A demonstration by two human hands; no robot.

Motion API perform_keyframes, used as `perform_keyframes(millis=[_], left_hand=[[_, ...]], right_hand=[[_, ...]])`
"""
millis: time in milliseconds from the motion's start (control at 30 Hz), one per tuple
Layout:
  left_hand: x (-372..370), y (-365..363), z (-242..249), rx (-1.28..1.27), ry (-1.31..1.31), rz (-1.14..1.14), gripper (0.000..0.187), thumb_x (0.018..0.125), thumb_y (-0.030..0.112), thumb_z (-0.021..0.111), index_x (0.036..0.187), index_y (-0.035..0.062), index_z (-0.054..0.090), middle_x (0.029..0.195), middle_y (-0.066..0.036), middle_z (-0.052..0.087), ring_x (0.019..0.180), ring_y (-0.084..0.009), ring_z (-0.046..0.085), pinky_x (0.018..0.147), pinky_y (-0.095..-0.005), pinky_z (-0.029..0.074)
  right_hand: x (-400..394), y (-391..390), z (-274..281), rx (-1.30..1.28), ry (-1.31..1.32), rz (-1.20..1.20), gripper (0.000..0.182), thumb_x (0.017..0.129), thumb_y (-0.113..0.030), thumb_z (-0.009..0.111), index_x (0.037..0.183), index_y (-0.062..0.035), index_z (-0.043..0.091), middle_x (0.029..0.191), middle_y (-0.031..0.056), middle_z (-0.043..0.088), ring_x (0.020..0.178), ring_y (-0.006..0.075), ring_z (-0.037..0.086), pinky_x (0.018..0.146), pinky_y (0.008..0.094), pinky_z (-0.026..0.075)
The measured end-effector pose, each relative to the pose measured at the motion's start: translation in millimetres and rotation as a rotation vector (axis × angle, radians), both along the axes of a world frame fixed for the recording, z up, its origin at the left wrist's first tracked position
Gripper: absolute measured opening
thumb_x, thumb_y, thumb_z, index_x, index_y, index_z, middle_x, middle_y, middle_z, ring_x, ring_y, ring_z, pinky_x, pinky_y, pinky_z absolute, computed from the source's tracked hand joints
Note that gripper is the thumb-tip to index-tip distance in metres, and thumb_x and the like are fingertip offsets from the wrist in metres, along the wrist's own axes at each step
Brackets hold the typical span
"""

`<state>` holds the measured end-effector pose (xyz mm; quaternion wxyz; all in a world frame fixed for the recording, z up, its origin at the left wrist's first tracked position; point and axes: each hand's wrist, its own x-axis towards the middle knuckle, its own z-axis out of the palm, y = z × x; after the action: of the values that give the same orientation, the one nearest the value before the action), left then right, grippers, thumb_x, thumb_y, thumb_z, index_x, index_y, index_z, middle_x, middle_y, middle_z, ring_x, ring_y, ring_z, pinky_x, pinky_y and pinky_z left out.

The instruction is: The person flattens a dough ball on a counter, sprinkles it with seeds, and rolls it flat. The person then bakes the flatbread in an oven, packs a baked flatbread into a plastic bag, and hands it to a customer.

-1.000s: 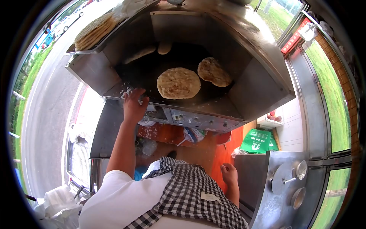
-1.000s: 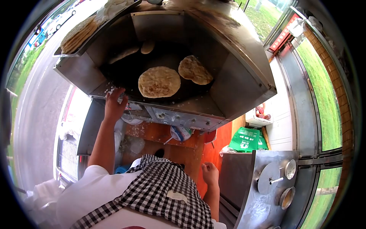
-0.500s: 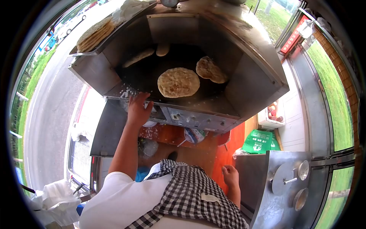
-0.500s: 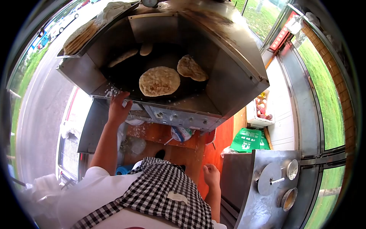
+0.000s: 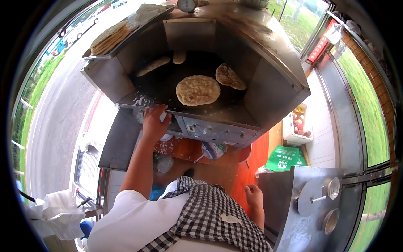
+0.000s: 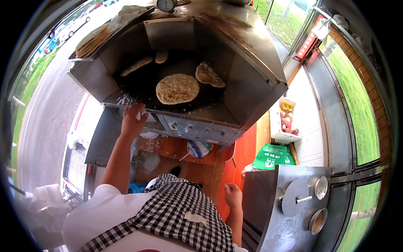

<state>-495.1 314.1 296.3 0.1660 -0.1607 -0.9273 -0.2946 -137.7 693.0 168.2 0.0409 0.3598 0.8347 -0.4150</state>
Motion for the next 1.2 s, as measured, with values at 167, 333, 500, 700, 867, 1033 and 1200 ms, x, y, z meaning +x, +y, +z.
perform_keyframes(millis=[167, 333, 500, 700, 867, 1033, 1200], left_hand=[[12.6, -4.9, -0.9, 0.039, -0.044, -0.008, 0.039, 0.091, 0.02, 0.073, 0.128, 0.0076, 0.069, 0.134, -0.012, 0.068, 0.135, -0.0372, 0.057, 0.123, -0.0567, 0.031], [26.4, -13.0, -7.6, -0.006, -0.001, 0.021, 0.039, 0.089, 0.019, 0.074, 0.126, 0.0068, 0.069, 0.133, -0.012, 0.069, 0.134, -0.0395, 0.056, 0.123, -0.0564, 0.03], [17.4, -19.2, -23.1, 0.024, -0.006, -0.011, 0.039, 0.089, 0.018, 0.075, 0.127, 0.0079, 0.07, 0.133, -0.012, 0.069, 0.134, -0.0371, 0.057, 0.123, -0.0567, 0.031], [-10.2, -9.8, -15.6, 0.085, 0.007, -0.053, 0.041, 0.09, 0.019, 0.075, 0.129, 0.0104, 0.069, 0.134, -0.011, 0.068, 0.135, -0.0328, 0.058, 0.122, -0.055, 0.034], [-25.4, -19.4, -2.5, 0.117, 0.049, -0.118, 0.039, 0.091, 0.017, 0.074, 0.13, 0.0107, 0.069, 0.135, -0.01, 0.068, 0.135, -0.0325, 0.058, 0.121, -0.0538, 0.035], [-32.1, -32.5, 0.3, 0.172, 0.046, -0.184, 0.039, 0.091, 0.016, 0.073, 0.129, 0.0092, 0.068, 0.134, -0.012, 0.069, 0.134, -0.0337, 0.059, 0.121, -0.0528, 0.037], [-22.5, -30.4, 5.9, 0.255, -0.024, -0.328, 0.041, 0.09, 0.014, 0.074, 0.13, 0.0076, 0.069, 0.133, -0.016, 0.069, 0.129, -0.0372, 0.062, 0.117, -0.0478, 0.042]], right_hand=[[10.1, 0.2, -7.9, 0.016, 0.006, 0.014, 0.033, 0.093, -0.03, 0.073, 0.109, -0.0006, 0.075, 0.092, 0.0164, 0.076, 0.088, 0.0276, 0.074, 0.082, 0.0379, 0.057], [17.7, -1.8, -16.4, 0.056, 0.057, 0.049, 0.029, 0.094, -0.024, 0.074, 0.106, 0.0022, 0.075, 0.083, 0.0123, 0.075, 0.077, 0.0202, 0.072, 0.074, 0.0345, 0.057], [20.9, -6.8, -9.7, 0.028, 0.02, -0.012, 0.031, 0.093, -0.028, 0.074, 0.107, -0.0007, 0.076, 0.091, 0.016, 0.076, 0.086, 0.0274, 0.074, 0.081, 0.0381, 0.057], [14.7, -18.1, -8.4, 0.044, 0.009, -0.066, 0.031, 0.092, -0.03, 0.074, 0.106, -0.0021, 0.076, 0.094, 0.0178, 0.076, 0.091, 0.0313, 0.075, 0.083, 0.0401, 0.057], [-8.0, -42.1, -2.0, 0.046, 0.023, -0.055, 0.031, 0.092, -0.03, 0.074, 0.105, -0.0015, 0.075, 0.093, 0.0187, 0.075, 0.09, 0.0316, 0.075, 0.083, 0.0398, 0.057], [-33.9, -77.5, 12.7, 0.029, 0.028, -0.06, 0.031, 0.092, -0.03, 0.073, 0.105, -0.0013, 0.075, 0.093, 0.0194, 0.075, 0.09, 0.0322, 0.075, 0.083, 0.0402, 0.057], [-36.1, -96.5, 14.0, 0.076, -0.011, -0.079, 0.032, 0.093, -0.031, 0.072, 0.106, -0.0018, 0.075, 0.095, 0.0197, 0.076, 0.092, 0.0328, 0.075, 0.084, 0.0411, 0.057]])
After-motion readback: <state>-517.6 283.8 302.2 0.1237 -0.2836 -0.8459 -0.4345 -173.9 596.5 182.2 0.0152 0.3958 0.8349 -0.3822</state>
